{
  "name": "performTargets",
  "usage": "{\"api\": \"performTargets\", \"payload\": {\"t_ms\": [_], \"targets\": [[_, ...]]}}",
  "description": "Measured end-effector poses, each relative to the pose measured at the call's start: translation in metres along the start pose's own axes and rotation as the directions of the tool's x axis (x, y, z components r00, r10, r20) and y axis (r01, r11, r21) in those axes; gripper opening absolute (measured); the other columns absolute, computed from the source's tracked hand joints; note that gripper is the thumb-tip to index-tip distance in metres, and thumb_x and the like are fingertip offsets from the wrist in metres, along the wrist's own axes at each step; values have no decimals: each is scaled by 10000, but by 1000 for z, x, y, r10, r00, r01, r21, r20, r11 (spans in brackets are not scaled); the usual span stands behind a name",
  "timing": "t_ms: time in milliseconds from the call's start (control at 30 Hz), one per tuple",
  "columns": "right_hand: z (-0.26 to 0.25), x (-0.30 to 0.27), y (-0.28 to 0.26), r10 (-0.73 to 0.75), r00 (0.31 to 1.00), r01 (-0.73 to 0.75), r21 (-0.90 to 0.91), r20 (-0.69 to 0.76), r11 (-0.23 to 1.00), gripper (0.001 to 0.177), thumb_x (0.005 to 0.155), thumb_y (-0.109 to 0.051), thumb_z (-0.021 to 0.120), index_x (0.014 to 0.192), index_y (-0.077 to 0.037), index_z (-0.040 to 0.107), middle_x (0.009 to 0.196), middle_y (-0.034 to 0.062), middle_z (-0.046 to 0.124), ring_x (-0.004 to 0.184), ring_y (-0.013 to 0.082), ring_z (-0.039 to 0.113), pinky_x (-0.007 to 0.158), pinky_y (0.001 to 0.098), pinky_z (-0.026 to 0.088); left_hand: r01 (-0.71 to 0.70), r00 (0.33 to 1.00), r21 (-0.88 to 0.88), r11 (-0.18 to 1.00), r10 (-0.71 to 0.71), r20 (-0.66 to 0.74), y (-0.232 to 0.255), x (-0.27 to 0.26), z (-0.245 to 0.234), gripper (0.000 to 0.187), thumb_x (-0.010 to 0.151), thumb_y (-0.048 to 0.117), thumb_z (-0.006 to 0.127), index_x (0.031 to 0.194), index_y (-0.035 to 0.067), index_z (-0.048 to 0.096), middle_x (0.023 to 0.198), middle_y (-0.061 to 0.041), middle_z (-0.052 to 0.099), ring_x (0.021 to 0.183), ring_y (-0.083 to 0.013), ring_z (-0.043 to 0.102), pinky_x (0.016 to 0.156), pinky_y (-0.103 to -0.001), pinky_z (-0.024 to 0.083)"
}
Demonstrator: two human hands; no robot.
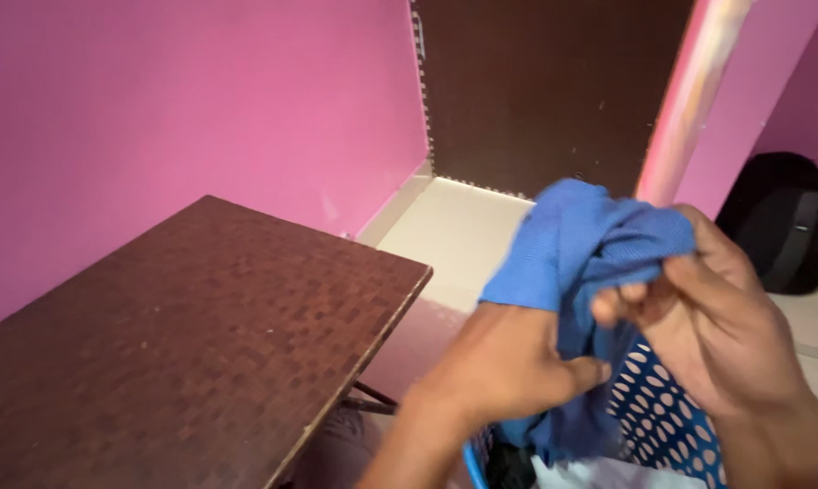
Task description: The person folds a dark garment and places it into a suitcase. They then retrieve a blue shirt from a laundry basket, spread it on a table, and fasten the buttons from the collar down to the mid-chest.
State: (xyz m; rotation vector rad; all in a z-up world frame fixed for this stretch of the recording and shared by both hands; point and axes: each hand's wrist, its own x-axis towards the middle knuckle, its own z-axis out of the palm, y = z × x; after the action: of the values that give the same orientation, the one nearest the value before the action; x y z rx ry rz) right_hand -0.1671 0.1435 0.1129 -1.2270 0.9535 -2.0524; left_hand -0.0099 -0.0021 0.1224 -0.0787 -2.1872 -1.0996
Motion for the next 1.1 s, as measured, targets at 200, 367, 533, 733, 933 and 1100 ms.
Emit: {"api": "performTargets", "payload": {"t_ms": [200, 367, 533, 733, 933, 1100], "targets": [[27, -9, 10, -47, 999, 47, -121, -3, 992, 268, 1016, -188, 660, 1172, -3, 545, 1022, 138, 606, 950, 322, 669, 871, 476, 548, 113, 973, -12, 994, -113, -203, 10, 1, -15, 511, 754, 32, 675, 1262, 26, 621, 1013, -250, 703, 964, -411, 693, 795, -413, 547], [52, -7, 56, -113, 992, 99, -880, 52, 465, 588, 786, -264, 819, 1223, 36, 564, 1108, 160, 632, 1024, 316, 645, 912, 401, 524, 247, 840, -107, 963, -268, -472, 26, 24, -45, 338, 767, 31, 668, 1098, -30, 649, 882, -209, 722, 799, -266, 726, 774, -384, 569], [65, -2, 77, -26, 982, -163, -900, -190, 404, 455, 869, -239, 720, 1256, -5, 674, 1100, 84, 770, 1018, 208, 742, 928, 317, 518, -33, 778, -369, 929, -208, -593, 42, 37, -100, 382, 745, 29, 674, 1112, -69, 632, 986, -112, 717, 851, -217, 697, 796, -345, 578], [42, -1, 84, 137, 839, -445, -521, -526, 728, 385, 885, -143, 686, 1245, -7, 706, 1113, 103, 766, 993, 199, 674, 899, 350, 511, 252, 834, -385, 888, -401, -379, 31, 10, -106, 402, 766, 102, 694, 1120, -86, 717, 1009, -133, 770, 901, -196, 731, 833, -331, 590], [40, -9, 84, 110, 835, -258, -207, -540, 944, 362, 907, -123, 633, 1246, 0, 661, 1123, 75, 734, 979, 187, 683, 867, 347, 541, 449, 847, -393, 803, -522, -101, 27, -20, -71, 466, 813, 281, 743, 1197, 18, 727, 1038, -73, 798, 952, -133, 736, 858, -297, 570], [36, -10, 78, 139, 828, -296, -214, -543, 931, 319, 939, -110, 591, 1216, 31, 660, 1100, 119, 740, 955, 202, 697, 852, 359, 555, 364, 880, -549, 752, -471, -63, 24, -27, -63, 459, 854, 270, 720, 1233, 11, 692, 1082, -77, 783, 978, -144, 728, 891, -319, 575]]}}
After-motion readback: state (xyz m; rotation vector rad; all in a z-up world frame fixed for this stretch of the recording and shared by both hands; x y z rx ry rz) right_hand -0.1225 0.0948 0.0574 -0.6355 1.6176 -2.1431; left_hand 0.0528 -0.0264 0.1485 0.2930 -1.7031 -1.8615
